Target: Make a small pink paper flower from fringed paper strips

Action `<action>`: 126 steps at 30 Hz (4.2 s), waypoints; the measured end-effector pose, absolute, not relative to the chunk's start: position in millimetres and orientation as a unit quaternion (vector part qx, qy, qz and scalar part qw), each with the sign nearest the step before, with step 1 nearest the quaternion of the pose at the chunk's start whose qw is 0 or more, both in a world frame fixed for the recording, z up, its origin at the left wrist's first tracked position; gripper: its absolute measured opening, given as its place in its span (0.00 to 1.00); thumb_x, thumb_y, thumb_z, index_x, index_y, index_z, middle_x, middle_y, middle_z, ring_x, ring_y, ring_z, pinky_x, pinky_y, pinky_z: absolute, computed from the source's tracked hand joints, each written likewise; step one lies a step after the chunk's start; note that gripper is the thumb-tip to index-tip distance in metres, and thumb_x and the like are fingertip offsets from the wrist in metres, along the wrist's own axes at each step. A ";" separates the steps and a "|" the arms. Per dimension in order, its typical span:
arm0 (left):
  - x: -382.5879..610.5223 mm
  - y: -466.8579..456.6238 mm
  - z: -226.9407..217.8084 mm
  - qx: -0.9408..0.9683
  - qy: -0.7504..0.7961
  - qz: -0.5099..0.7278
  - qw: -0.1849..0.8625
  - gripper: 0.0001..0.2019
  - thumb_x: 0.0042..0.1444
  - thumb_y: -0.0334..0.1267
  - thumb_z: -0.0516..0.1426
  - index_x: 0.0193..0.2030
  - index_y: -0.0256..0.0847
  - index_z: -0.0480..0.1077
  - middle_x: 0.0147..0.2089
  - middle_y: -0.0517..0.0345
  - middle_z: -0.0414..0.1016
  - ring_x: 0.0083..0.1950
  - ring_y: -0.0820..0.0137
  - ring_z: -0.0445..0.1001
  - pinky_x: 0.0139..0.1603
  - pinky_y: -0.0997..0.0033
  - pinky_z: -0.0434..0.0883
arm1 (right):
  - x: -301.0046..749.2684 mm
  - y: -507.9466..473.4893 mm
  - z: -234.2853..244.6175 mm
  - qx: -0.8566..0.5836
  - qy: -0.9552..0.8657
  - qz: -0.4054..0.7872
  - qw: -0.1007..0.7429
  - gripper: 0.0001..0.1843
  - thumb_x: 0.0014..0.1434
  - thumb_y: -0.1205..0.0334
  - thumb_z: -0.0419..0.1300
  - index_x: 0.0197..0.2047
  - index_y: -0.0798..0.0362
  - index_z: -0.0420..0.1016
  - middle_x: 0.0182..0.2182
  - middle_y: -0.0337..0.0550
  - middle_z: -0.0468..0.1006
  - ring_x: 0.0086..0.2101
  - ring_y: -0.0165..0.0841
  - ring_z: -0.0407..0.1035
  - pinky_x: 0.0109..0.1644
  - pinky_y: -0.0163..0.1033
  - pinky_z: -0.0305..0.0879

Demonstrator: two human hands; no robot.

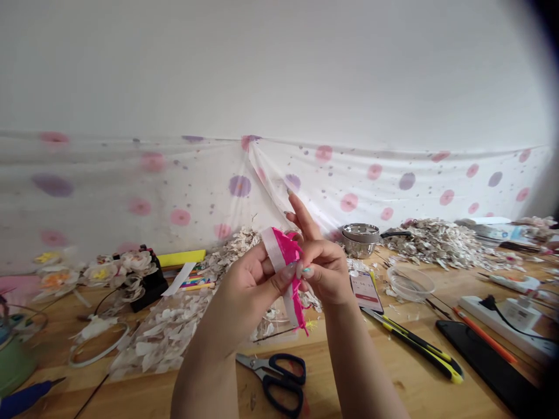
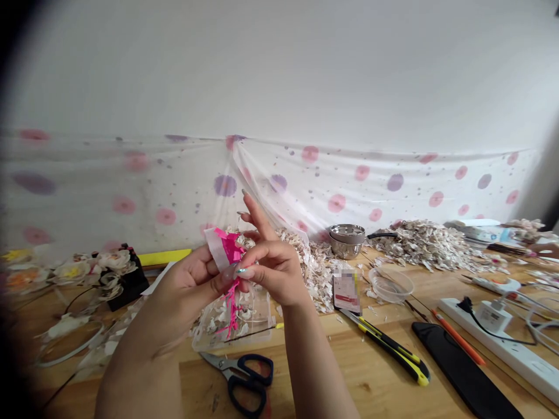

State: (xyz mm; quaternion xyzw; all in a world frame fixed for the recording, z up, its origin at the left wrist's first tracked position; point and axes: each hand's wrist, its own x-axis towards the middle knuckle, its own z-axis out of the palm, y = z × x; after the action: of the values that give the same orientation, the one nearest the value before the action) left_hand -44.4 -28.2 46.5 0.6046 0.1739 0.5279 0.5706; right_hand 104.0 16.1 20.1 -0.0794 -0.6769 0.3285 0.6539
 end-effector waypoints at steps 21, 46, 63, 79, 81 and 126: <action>-46.6 -29.4 46.1 0.613 0.179 0.525 0.563 0.11 0.54 0.35 0.63 0.46 0.42 0.73 0.44 0.57 0.80 0.46 0.70 0.76 0.45 0.77 0.72 | 98.2 10.9 29.8 -0.038 -0.688 0.327 0.647 0.05 0.56 0.55 0.64 0.32 0.39 0.83 0.63 0.28 0.63 0.60 0.41 0.61 0.61 0.49 0.61; -43.9 -26.3 46.2 0.619 0.192 0.515 0.561 0.12 0.51 0.36 0.66 0.44 0.41 0.76 0.35 0.58 0.79 0.34 0.73 0.76 0.36 0.77 0.72 | 95.0 9.6 32.2 -0.026 -0.623 0.415 0.662 0.05 0.43 0.56 0.73 0.23 0.40 0.81 0.59 0.30 0.69 0.58 0.43 0.63 0.58 0.50 0.66; -44.8 -23.6 45.2 0.594 0.198 0.551 0.552 0.18 0.50 0.36 0.66 0.49 0.38 0.73 0.46 0.50 0.80 0.48 0.63 0.78 0.45 0.70 0.74 | 92.8 11.1 31.4 -0.030 -0.655 0.395 0.643 0.06 0.56 0.54 0.64 0.32 0.41 0.83 0.63 0.29 0.63 0.62 0.44 0.59 0.65 0.52 0.56; -36.6 -17.0 41.8 0.578 0.170 0.566 0.563 0.19 0.52 0.31 0.64 0.52 0.40 0.72 0.46 0.53 0.81 0.49 0.66 0.78 0.46 0.73 0.75 | 73.9 7.7 29.4 -0.034 -0.477 0.547 0.687 0.15 0.45 0.52 0.72 0.21 0.50 0.73 0.57 0.37 0.72 0.53 0.41 0.69 0.49 0.42 0.70; -38.5 -17.3 42.6 0.579 0.180 0.567 0.558 0.18 0.52 0.32 0.64 0.51 0.40 0.72 0.46 0.53 0.82 0.48 0.66 0.79 0.45 0.74 0.76 | 74.8 6.1 30.7 -0.032 -0.502 0.539 0.676 0.14 0.44 0.48 0.72 0.25 0.48 0.77 0.60 0.37 0.69 0.55 0.44 0.66 0.52 0.45 0.68; -37.4 -16.8 42.9 0.592 0.232 0.581 0.507 0.15 0.51 0.43 0.64 0.46 0.41 0.77 0.37 0.54 0.81 0.32 0.72 0.74 0.33 0.76 0.72 | 89.5 7.2 30.4 -0.106 -0.594 0.410 0.684 0.09 0.55 0.52 0.64 0.27 0.44 0.80 0.62 0.35 0.66 0.52 0.41 0.68 0.52 0.48 0.68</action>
State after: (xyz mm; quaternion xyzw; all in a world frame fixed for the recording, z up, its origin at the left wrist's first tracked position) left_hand -37.4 -16.8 42.9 0.5924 0.2316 0.5813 0.5075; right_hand 89.5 7.2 30.4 -0.1061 -0.5939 0.4096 0.6843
